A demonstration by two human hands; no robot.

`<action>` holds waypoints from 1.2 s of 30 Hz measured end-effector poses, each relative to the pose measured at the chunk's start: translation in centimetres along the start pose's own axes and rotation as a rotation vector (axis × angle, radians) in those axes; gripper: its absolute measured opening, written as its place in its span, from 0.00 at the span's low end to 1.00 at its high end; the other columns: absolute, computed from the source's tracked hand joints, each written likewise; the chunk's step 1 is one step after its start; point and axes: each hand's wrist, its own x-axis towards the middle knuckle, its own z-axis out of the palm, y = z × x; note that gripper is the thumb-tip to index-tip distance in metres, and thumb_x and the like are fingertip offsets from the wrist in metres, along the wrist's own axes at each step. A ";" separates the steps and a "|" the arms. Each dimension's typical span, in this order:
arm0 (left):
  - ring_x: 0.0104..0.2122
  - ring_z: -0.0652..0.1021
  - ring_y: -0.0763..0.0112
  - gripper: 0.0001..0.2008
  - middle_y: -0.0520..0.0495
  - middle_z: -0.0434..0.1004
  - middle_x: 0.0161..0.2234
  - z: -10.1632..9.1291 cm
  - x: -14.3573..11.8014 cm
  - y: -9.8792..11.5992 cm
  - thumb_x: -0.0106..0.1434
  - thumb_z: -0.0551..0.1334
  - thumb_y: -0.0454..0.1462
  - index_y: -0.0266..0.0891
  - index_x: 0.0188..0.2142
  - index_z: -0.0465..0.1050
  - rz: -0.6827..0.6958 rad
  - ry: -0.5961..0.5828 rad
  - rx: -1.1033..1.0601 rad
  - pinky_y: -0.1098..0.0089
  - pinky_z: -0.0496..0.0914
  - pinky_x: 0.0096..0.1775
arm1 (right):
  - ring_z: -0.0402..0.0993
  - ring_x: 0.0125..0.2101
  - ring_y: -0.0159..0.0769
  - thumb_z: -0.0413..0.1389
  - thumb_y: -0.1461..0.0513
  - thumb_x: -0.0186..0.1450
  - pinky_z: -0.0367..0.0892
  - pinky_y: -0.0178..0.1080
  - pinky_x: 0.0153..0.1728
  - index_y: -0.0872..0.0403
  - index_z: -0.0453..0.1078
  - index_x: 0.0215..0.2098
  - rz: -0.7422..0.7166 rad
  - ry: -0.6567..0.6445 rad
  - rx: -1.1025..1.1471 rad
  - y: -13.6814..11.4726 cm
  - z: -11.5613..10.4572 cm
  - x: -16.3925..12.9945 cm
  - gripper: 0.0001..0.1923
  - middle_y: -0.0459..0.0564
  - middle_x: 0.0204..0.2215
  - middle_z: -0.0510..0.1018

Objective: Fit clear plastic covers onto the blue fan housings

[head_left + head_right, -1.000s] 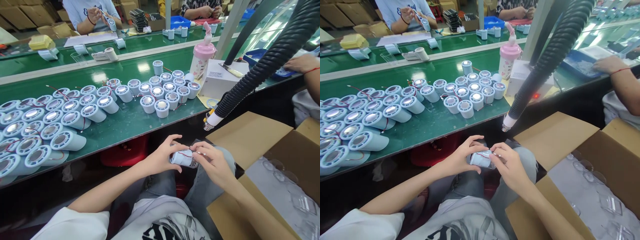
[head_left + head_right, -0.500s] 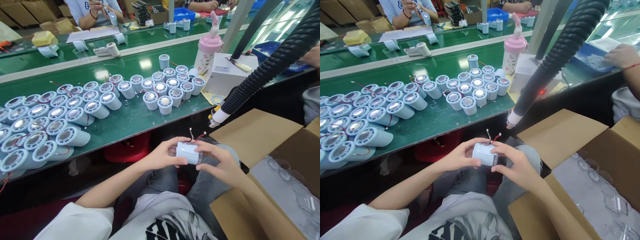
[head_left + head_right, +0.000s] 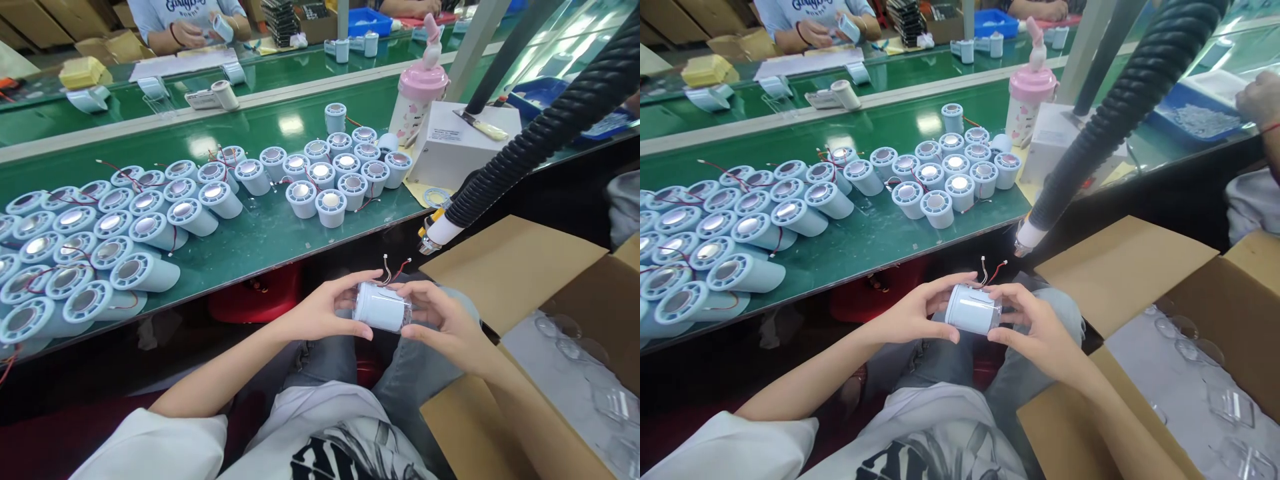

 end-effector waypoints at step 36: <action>0.55 0.73 0.57 0.37 0.39 0.68 0.59 -1.0 2.3 1.0 0.50 0.73 0.34 0.42 0.59 0.66 0.048 -0.107 0.128 0.58 0.67 0.56 | 0.73 0.36 0.32 0.60 0.58 0.65 0.72 0.35 0.36 0.49 0.64 0.45 0.056 0.008 0.345 0.5 -0.9 0.5 0.13 0.46 0.39 0.74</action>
